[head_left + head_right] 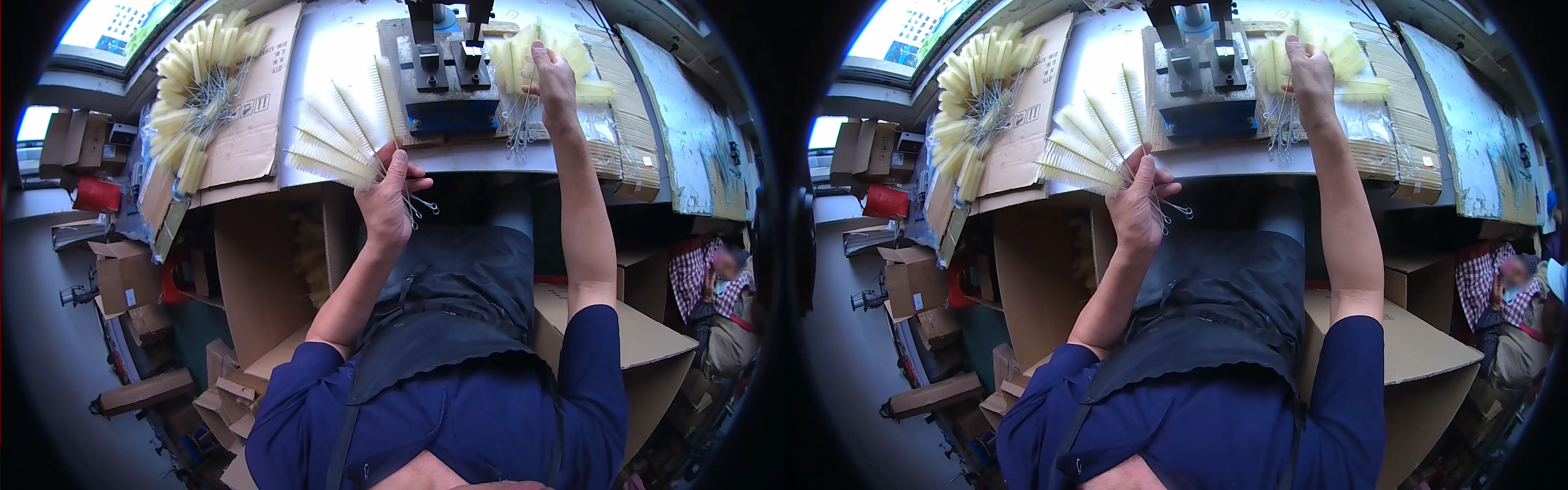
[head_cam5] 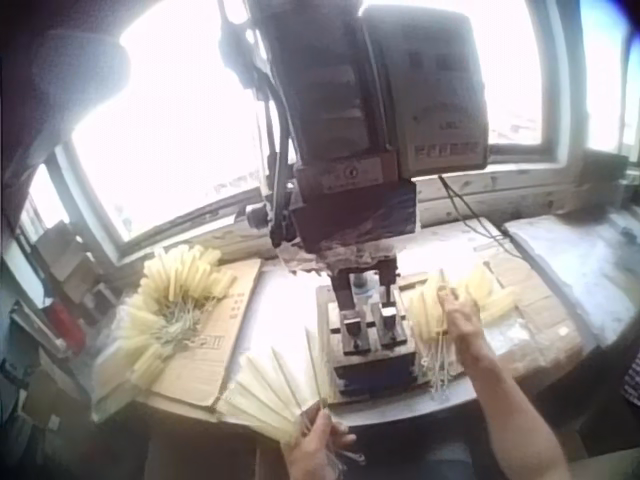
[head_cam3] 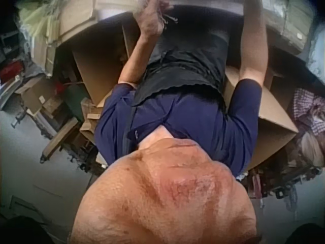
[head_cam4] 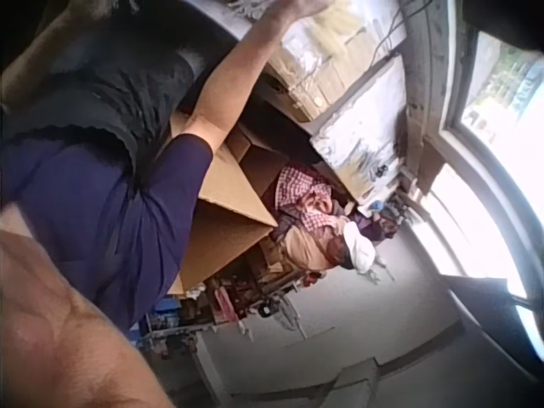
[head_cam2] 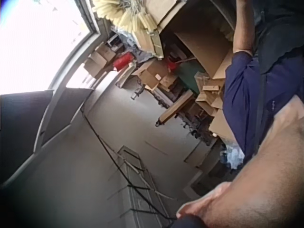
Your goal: Assembling and inspecting small yellow plastic brushes at a manufacturing workbench using a manual press.
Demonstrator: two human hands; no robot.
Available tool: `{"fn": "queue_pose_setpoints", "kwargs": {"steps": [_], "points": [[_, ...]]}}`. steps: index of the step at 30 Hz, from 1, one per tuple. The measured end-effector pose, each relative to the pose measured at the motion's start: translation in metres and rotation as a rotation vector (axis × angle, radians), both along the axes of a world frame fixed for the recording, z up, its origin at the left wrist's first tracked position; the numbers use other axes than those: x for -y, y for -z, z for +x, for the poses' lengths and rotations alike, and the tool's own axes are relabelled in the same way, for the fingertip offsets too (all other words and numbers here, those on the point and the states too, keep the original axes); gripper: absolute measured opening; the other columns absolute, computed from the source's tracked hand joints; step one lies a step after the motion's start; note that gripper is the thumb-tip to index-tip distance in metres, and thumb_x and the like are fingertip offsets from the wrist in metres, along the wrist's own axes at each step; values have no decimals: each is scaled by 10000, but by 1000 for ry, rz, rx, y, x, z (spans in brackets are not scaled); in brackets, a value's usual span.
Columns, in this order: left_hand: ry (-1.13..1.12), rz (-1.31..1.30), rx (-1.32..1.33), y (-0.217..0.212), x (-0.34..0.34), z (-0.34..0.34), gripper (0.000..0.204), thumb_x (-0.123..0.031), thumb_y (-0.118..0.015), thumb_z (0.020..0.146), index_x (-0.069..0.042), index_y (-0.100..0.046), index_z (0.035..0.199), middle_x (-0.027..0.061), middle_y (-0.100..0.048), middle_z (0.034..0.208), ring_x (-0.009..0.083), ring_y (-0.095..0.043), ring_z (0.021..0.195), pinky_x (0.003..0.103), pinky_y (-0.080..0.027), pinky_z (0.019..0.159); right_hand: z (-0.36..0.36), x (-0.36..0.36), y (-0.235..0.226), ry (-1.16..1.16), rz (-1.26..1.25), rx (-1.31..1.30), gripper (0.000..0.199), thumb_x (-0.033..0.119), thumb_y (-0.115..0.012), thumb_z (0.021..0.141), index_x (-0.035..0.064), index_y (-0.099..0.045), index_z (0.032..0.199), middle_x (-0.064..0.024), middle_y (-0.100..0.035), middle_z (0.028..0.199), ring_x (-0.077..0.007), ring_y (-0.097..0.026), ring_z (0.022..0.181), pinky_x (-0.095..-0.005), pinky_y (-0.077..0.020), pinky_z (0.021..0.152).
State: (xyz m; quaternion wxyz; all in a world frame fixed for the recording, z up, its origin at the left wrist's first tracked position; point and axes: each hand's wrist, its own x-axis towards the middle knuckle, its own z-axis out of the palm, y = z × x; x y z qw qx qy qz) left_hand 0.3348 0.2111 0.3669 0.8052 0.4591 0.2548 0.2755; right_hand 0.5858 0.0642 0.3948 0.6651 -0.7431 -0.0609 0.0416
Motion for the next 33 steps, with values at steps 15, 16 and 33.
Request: {"fn": "queue_pose_setpoints", "kwargs": {"steps": [15, 16, 33], "points": [[111, -35, -52, -8, 17, -7, 301, -220, -576, 1012, 32, -611, 1172, 70, -651, 910, 167, -658, 717, 337, -606, 672, -109, -88, 17, -444, 400, -446, 377, 364, -580, 1006, -12, -610, 999, -9, -574, 682, -41, -473, 477, -180, -397, 443], [39, -29, -15, -10, 14, -11, 310, -224, -540, 1029, 40, -588, 1185, 75, -640, 891, 181, -666, 721, 345, -612, 678, -105, -87, 15, -405, 431, -484, 369, 363, -566, 1013, -2, -606, 973, 4, -536, 650, -36, -434, 453, -182, -370, 422], [39, 32, 13, -12, -12, -13, 414, -312, -413, 1077, 27, -491, 1301, 67, -587, 785, 72, -461, 487, 237, -456, 433, -88, -102, -29, -346, 692, -750, 574, 474, -482, 1010, -59, -476, 1225, -150, -637, 939, -177, -623, 626, -263, -519, 486]]}}
